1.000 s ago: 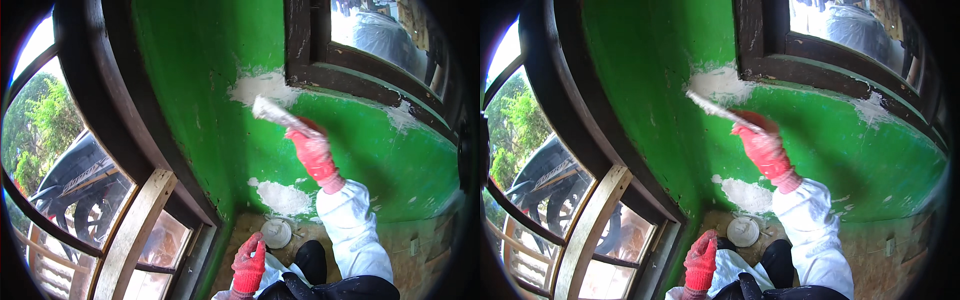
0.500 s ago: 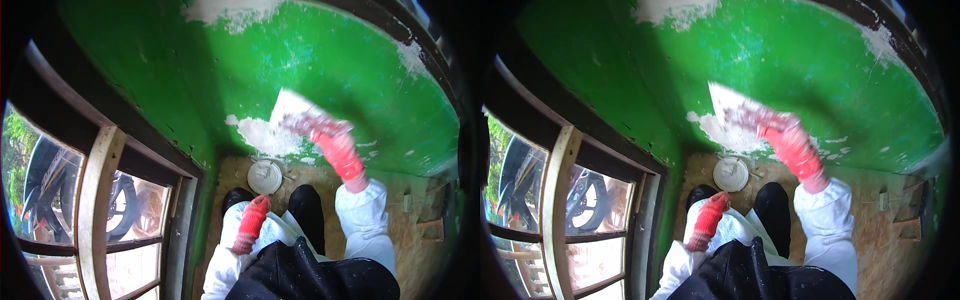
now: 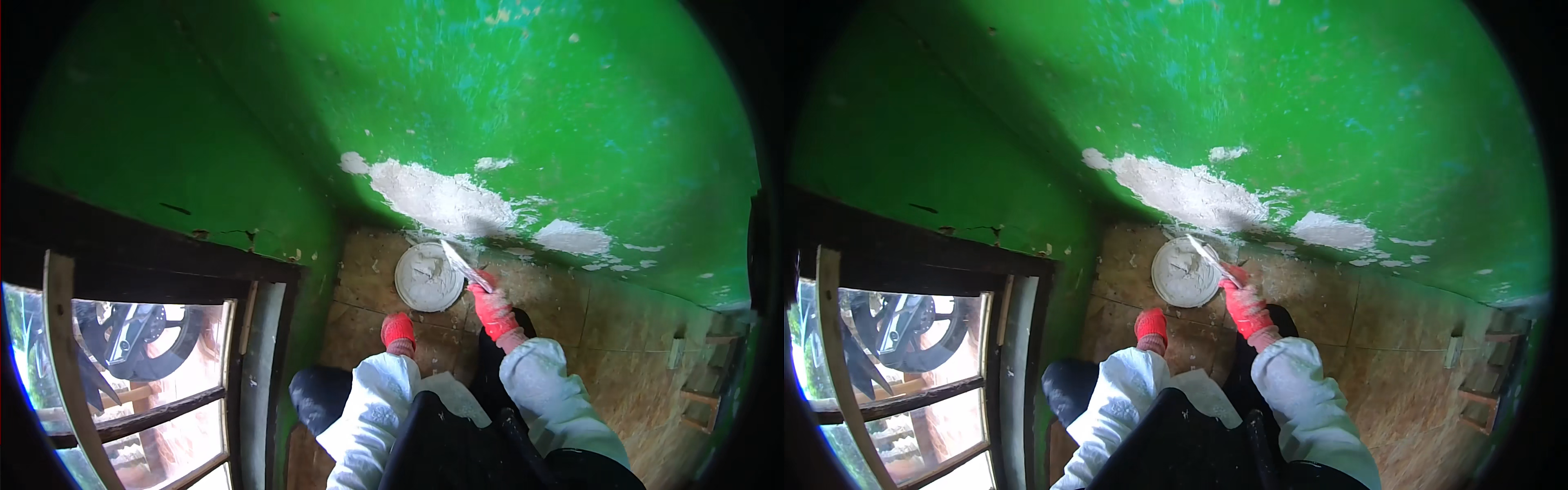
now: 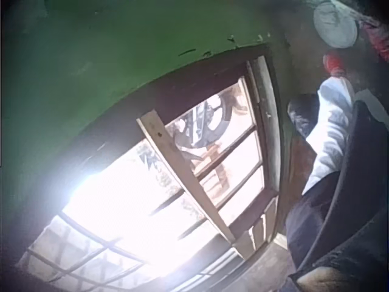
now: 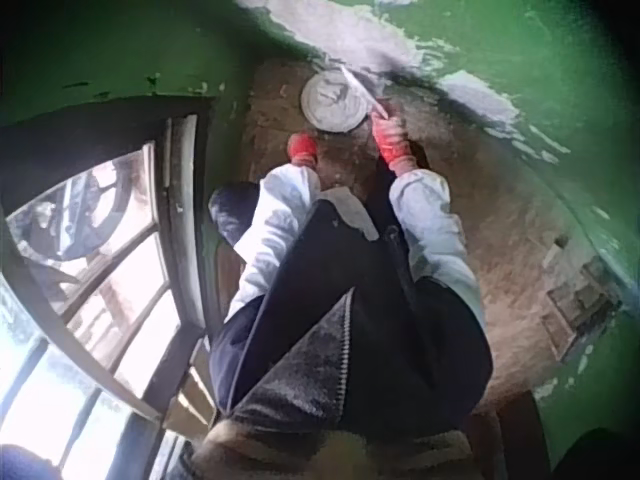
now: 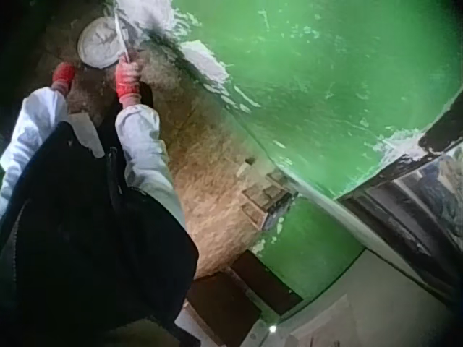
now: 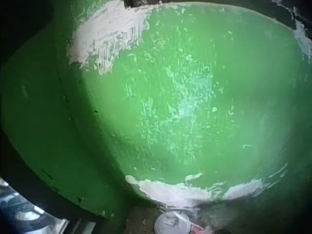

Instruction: The person applies white plaster from a bucket onto a green wall using a spatula and a putty knife, spreading and smoothing the compound over patches of the wall surface near a window.

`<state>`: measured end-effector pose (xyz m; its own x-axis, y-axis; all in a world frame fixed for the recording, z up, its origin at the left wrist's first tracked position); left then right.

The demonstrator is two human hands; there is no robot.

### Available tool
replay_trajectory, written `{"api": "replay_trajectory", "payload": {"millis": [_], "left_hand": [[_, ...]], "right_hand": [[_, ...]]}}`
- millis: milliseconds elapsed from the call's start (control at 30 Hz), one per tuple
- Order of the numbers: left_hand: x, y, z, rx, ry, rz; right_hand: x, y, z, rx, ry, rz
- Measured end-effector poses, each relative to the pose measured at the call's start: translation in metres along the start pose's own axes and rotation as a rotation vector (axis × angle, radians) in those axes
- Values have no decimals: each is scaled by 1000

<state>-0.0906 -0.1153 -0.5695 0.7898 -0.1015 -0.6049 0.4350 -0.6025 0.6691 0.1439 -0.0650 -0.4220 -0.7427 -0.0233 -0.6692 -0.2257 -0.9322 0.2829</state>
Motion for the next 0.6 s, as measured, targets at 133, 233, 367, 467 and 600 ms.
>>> {"api": "replay_trajectory", "payload": {"millis": [133, 233, 367, 467, 600], "left_hand": [[-12, 18, -34, -39, 216, -99], [-4, 4, -27, -92, 404, -213], [-11, -8, -47, -86, 384, -166], [-14, -15, -60, 112, 176, -289], [-14, -16, -76, 23, 265, -161]], "right_hand": [[57, -49, -42, -357, -256, 3], [56, -58, -30, -269, -381, 102], [35, -56, -57, -423, -141, -176], [17, -39, -58, -40, -290, -168], [11, -39, -58, 67, -199, -193]]}}
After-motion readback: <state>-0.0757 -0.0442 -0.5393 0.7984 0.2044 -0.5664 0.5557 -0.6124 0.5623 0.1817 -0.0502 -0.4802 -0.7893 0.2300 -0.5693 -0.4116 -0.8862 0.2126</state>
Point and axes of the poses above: each hand's wrist, its own y-axis away from the middle knuckle, its own x-axis out of the palm, z = x × y, the point moved 3 cm from there along -y, towards the middle knuckle, and after that the axes turned 10 degrees about y, right-handed, at the moved point
